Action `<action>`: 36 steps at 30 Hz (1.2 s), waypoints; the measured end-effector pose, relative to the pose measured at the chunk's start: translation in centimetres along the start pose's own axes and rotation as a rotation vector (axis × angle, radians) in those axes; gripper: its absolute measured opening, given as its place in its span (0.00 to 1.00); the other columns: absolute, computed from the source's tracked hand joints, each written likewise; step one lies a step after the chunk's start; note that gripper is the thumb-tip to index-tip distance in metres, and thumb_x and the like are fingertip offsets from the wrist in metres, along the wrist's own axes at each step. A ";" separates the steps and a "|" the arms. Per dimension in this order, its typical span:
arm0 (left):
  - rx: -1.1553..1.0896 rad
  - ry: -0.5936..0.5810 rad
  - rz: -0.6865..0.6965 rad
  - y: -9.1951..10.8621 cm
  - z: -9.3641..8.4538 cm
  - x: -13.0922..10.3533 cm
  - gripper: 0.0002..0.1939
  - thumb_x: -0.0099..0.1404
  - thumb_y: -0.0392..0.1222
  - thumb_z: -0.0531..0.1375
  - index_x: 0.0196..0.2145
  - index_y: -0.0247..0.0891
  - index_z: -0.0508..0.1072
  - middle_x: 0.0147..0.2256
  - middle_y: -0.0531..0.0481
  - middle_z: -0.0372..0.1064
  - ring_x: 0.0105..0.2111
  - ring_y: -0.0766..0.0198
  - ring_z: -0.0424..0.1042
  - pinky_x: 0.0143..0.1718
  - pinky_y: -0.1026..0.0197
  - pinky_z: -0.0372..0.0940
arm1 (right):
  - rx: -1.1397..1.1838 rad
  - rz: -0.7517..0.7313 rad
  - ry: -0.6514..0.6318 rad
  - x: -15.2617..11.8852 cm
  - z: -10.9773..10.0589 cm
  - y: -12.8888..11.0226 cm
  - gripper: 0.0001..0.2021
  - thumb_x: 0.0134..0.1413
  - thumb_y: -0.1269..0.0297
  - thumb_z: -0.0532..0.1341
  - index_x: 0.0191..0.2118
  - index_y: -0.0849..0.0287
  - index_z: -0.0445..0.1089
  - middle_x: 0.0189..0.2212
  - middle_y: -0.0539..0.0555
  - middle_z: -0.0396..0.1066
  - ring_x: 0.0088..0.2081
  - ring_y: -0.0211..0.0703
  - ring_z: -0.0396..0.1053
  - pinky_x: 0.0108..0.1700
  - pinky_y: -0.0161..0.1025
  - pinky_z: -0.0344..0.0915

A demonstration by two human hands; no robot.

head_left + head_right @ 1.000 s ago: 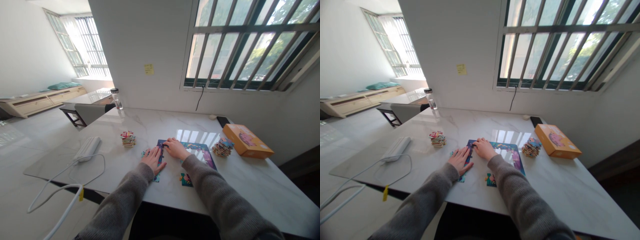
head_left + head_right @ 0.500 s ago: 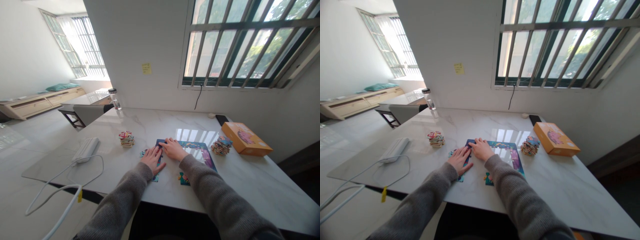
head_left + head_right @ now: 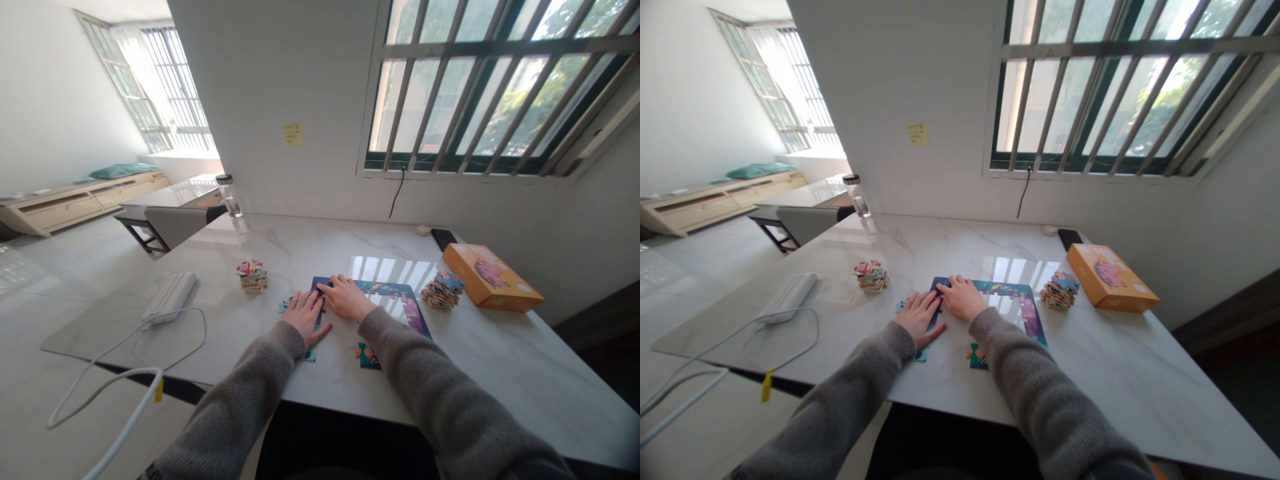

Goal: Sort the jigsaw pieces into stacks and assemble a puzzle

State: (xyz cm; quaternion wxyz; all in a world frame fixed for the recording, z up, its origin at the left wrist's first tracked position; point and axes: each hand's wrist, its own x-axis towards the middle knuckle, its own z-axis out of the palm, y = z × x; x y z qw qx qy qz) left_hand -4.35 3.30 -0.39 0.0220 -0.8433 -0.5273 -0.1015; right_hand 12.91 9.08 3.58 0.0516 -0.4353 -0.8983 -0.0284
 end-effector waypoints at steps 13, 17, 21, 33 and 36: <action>0.013 -0.010 -0.079 0.8 0.5 1.1 0.36 0.67 0.56 0.52 0.65 0.29 0.57 0.65 0.33 0.54 0.64 0.41 0.53 0.66 0.39 0.44 | -0.026 -0.025 0.013 -0.3 0.1 -0.4 0.23 0.64 0.63 0.52 0.64 0.55 0.61 0.53 0.67 0.65 0.52 0.60 0.60 0.51 0.52 0.61; 0.020 0.005 -0.064 0.6 0.9 -0.5 0.36 0.68 0.57 0.50 0.66 0.32 0.55 0.67 0.36 0.52 0.66 0.45 0.51 0.67 0.41 0.43 | -0.003 -0.006 0.017 -0.4 0.1 -0.4 0.23 0.66 0.60 0.51 0.64 0.56 0.61 0.53 0.67 0.65 0.53 0.60 0.60 0.53 0.53 0.59; 0.012 0.035 -0.035 0.1 1.1 -1.6 0.36 0.69 0.56 0.49 0.68 0.35 0.52 0.67 0.38 0.52 0.66 0.49 0.53 0.67 0.43 0.42 | 0.011 -0.010 0.024 -0.6 0.1 -0.3 0.23 0.65 0.58 0.52 0.63 0.54 0.63 0.53 0.65 0.66 0.53 0.58 0.60 0.54 0.52 0.59; 0.011 0.048 -0.074 1.4 -0.2 -2.0 0.32 0.67 0.54 0.54 0.63 0.35 0.61 0.63 0.36 0.59 0.60 0.44 0.58 0.64 0.41 0.49 | -0.010 -0.052 0.046 -0.9 0.8 0.1 0.24 0.66 0.61 0.51 0.66 0.54 0.59 0.55 0.66 0.64 0.54 0.58 0.61 0.56 0.52 0.59; -0.001 0.046 -0.082 1.9 0.0 -3.3 0.30 0.69 0.51 0.51 0.64 0.34 0.60 0.62 0.36 0.59 0.59 0.43 0.59 0.59 0.42 0.55 | -0.015 -0.072 0.068 -1.1 0.9 0.1 0.24 0.66 0.61 0.51 0.66 0.54 0.59 0.55 0.67 0.64 0.54 0.59 0.61 0.55 0.53 0.59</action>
